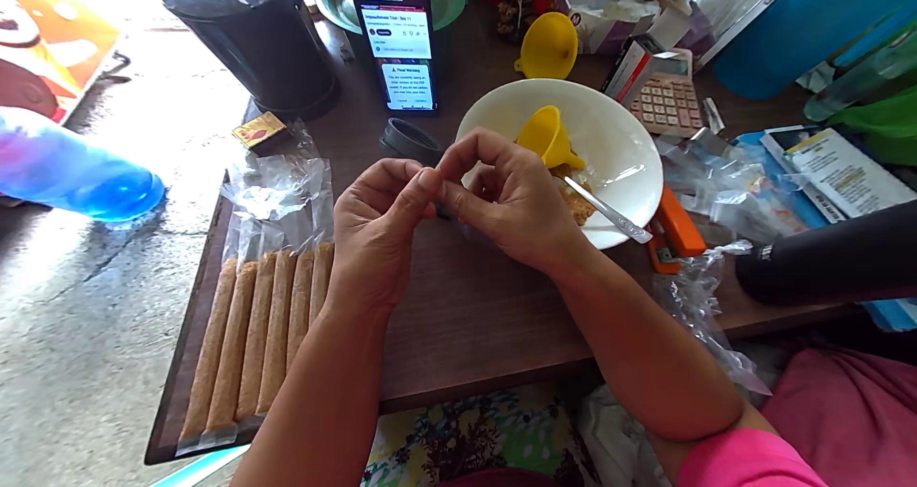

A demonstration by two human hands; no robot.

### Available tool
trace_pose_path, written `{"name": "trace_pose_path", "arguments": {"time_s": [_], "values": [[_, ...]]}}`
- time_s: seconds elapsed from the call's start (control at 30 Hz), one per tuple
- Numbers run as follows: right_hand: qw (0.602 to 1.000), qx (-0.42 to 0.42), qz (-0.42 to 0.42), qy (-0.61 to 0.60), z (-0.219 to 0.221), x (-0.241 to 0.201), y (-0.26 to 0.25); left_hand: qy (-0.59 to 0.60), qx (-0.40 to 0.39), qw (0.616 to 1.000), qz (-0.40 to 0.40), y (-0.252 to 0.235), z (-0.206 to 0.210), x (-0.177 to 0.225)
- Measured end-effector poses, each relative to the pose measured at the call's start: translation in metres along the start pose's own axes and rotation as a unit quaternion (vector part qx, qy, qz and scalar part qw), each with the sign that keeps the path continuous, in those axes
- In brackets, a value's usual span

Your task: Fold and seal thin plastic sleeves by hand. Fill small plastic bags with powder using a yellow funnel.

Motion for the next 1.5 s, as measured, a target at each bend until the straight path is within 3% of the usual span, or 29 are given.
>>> {"name": "trace_pose_path", "arguments": {"time_s": [1.5], "values": [[0.999,-0.016,0.009,0.029,-0.0011,-0.0022,0.0000,0.039,0.000,0.999,-0.035,0.0001,-0.0031,-0.0034]]}}
Point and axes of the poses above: each hand's wrist, its own y-axis away from the middle knuckle, its own z-axis out of the palm, x = y × z, the point moved 1 cm from there along -y, towards the middle knuckle, and after that the axes turned 4 degrees about -y, right-handed, at the moved point
